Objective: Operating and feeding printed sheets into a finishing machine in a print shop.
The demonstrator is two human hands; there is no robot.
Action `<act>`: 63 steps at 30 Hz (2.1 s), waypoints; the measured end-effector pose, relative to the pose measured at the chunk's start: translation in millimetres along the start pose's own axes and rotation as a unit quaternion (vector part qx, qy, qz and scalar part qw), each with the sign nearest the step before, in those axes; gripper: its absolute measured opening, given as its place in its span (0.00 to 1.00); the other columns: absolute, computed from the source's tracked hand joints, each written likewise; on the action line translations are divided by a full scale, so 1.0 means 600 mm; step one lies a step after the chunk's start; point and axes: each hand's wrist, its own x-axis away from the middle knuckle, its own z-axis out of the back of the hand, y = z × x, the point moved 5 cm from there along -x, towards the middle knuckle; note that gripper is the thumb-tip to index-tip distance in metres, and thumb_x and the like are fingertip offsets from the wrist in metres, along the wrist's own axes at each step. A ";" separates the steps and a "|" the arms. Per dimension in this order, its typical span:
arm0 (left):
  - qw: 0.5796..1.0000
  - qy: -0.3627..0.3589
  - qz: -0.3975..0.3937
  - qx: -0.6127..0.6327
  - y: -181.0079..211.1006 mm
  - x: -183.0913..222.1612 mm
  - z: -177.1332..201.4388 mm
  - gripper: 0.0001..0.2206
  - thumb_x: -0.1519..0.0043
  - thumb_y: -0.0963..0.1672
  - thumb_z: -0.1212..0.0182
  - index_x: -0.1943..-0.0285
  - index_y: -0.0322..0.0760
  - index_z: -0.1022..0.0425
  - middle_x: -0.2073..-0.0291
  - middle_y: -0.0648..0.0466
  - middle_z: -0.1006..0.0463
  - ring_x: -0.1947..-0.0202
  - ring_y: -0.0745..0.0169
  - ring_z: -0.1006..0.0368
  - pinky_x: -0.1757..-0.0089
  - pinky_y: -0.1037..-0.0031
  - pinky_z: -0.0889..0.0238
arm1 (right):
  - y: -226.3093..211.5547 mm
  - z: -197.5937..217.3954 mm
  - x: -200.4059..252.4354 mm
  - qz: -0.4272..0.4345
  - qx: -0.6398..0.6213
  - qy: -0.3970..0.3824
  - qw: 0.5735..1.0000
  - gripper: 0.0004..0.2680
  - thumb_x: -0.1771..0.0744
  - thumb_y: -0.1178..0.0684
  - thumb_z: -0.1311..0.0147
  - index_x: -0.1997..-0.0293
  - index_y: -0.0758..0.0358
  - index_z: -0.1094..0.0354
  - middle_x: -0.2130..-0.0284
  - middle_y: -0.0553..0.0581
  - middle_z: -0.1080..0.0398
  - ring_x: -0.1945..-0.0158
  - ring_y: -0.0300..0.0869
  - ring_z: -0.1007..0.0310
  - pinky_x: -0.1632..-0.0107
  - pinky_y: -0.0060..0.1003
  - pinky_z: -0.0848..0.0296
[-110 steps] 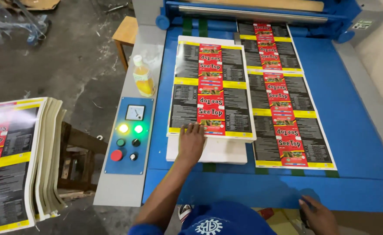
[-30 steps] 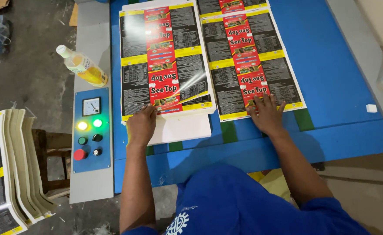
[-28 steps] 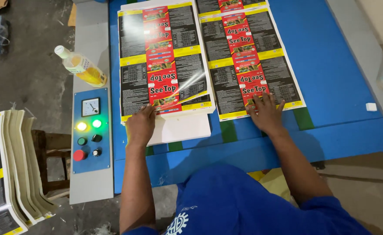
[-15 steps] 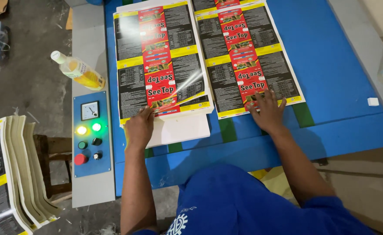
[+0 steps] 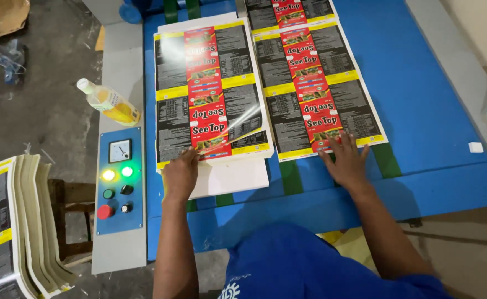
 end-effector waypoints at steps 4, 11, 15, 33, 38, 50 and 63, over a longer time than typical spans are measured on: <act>1.000 -0.018 0.021 -0.014 0.005 -0.005 0.006 0.07 0.35 0.46 0.39 0.52 0.43 0.20 0.54 0.45 0.17 0.65 0.38 0.21 0.64 0.52 0.27 | -0.008 0.001 0.005 0.002 0.003 0.011 1.000 0.23 0.31 0.32 0.53 0.32 0.53 0.36 0.27 0.67 0.48 0.24 0.61 0.52 0.35 0.83 0.61; 1.000 0.015 -0.019 -0.007 0.001 0.010 -0.009 0.10 0.40 0.45 0.37 0.52 0.42 0.20 0.51 0.42 0.19 0.61 0.40 0.20 0.62 0.52 0.27 | 0.003 -0.017 0.025 -0.008 0.011 -0.015 1.000 0.24 0.32 0.32 0.53 0.32 0.53 0.36 0.28 0.66 0.48 0.25 0.60 0.53 0.35 0.83 0.62; 0.999 -0.042 0.021 -0.014 0.015 0.006 0.008 0.11 0.38 0.44 0.38 0.48 0.40 0.22 0.51 0.43 0.19 0.65 0.38 0.21 0.63 0.52 0.28 | -0.003 -0.008 0.031 -0.015 0.008 -0.026 1.000 0.24 0.32 0.32 0.53 0.31 0.53 0.37 0.28 0.66 0.48 0.24 0.60 0.53 0.35 0.82 0.62; 0.998 0.061 -0.012 -0.015 0.016 0.017 -0.010 0.05 0.32 0.43 0.43 0.53 0.41 0.23 0.54 0.41 0.18 0.58 0.39 0.20 0.63 0.53 0.27 | -0.089 0.060 0.077 0.021 -0.095 0.036 0.995 0.16 0.33 0.41 0.43 0.42 0.56 0.29 0.52 0.58 0.25 0.46 0.52 0.27 0.41 0.58 0.35; 0.999 0.015 0.043 -0.030 -0.005 0.007 -0.022 0.06 0.34 0.43 0.45 0.54 0.41 0.22 0.61 0.43 0.17 0.68 0.35 0.22 0.67 0.48 0.30 | -0.123 0.106 0.075 0.058 -0.173 0.026 0.983 0.05 0.34 0.52 0.41 0.61 0.59 0.24 0.66 0.58 0.23 0.61 0.53 0.24 0.56 0.49 0.31; 0.987 0.094 -0.127 0.041 0.118 0.015 0.045 0.08 0.41 0.40 0.40 0.54 0.36 0.22 0.65 0.46 0.19 0.67 0.45 0.23 0.65 0.57 0.31 | -0.118 0.066 0.069 -0.157 -0.441 -0.113 0.876 0.10 0.32 0.48 0.43 0.49 0.60 0.24 0.67 0.56 0.24 0.67 0.39 0.30 0.64 0.38 0.30; 0.987 0.044 -0.141 0.071 0.159 0.172 0.008 0.12 0.39 0.42 0.39 0.46 0.35 0.23 0.42 0.42 0.24 0.37 0.39 0.31 0.40 0.48 0.41 | -0.158 -0.027 0.049 -0.218 -0.728 -0.270 0.590 0.14 0.31 0.45 0.48 0.49 0.69 0.31 0.64 0.62 0.21 0.60 0.47 0.20 0.65 0.44 0.24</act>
